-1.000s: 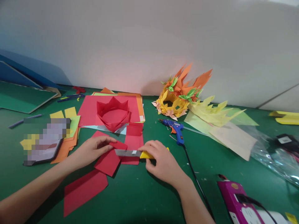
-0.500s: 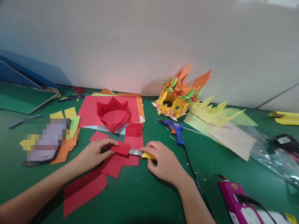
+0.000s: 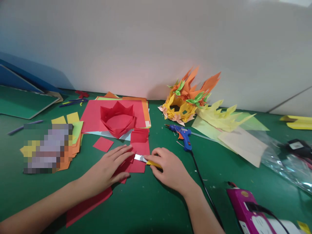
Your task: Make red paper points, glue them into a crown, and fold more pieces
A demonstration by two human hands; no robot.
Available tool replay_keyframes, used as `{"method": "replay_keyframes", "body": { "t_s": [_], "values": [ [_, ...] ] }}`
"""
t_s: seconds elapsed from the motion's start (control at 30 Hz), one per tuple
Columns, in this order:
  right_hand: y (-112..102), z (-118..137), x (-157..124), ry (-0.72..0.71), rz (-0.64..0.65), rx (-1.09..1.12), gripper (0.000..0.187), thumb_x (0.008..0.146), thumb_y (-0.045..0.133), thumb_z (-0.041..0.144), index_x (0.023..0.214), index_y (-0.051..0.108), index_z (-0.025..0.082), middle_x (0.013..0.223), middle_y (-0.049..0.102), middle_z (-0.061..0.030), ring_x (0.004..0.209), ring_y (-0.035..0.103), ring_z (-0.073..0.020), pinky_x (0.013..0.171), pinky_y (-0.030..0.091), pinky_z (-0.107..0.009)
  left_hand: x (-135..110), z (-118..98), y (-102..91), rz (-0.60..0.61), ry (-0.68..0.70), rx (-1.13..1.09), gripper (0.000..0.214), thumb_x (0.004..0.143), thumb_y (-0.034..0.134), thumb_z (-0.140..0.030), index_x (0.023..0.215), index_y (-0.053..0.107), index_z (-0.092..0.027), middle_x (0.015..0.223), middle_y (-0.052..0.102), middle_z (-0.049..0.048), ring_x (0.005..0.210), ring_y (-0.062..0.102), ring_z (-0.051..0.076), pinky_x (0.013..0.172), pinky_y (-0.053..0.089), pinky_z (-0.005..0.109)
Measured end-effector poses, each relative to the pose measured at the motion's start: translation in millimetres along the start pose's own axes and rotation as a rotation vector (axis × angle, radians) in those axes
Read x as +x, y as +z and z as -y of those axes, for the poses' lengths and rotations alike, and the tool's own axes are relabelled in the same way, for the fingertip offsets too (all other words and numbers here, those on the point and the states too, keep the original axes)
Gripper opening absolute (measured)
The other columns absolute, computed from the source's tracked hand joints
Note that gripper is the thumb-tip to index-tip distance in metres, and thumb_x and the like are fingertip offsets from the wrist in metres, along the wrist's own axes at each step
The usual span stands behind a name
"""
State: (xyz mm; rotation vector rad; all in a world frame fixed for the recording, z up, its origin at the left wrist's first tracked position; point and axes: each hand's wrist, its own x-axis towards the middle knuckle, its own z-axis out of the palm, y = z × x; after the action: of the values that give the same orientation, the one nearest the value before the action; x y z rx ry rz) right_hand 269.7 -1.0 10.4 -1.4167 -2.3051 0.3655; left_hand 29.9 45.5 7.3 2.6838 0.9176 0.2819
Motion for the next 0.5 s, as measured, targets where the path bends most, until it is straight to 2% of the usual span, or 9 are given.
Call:
{"method": "replay_keyframes", "body": {
  "t_s": [0.2,0.33,0.5],
  "values": [
    [-0.2,-1.0,-0.6,-0.013,-0.012,-0.035,0.038,0.085,0.048,0.012,0.117,0.063,0.027,0.093,0.060,-0.0069,0.081,0.054,-0.0193,0.069,0.047,-0.033,-2.6,3.0,2.5,0.071,0.032,0.045,0.058,0.085,0.060,-0.037,0.136,0.039,-0.018,0.145,0.041,0.0125,0.134,0.036,0.029,0.108,0.036,0.046],
    [1.4,-2.2,-0.9,-0.030,-0.006,-0.053,0.035,0.085,0.047,0.012,0.113,0.065,0.026,0.091,0.060,-0.0070,0.080,0.054,-0.0189,0.068,0.046,-0.032,-2.1,3.4,0.4,0.079,0.048,0.067,0.058,0.084,0.062,-0.038,0.135,0.041,-0.020,0.142,0.044,0.0126,0.130,0.042,0.030,0.104,0.041,0.044],
    [2.1,-3.6,-1.0,-0.043,-0.004,-0.070,0.033,0.086,0.046,0.012,0.111,0.065,0.025,0.091,0.059,-0.0071,0.079,0.053,-0.0191,0.067,0.045,-0.032,-2.4,3.9,4.3,0.063,0.048,0.102,0.054,0.083,0.063,-0.041,0.128,0.046,-0.016,0.134,0.051,0.0155,0.125,0.048,0.031,0.096,0.048,0.043]
  ]
}}
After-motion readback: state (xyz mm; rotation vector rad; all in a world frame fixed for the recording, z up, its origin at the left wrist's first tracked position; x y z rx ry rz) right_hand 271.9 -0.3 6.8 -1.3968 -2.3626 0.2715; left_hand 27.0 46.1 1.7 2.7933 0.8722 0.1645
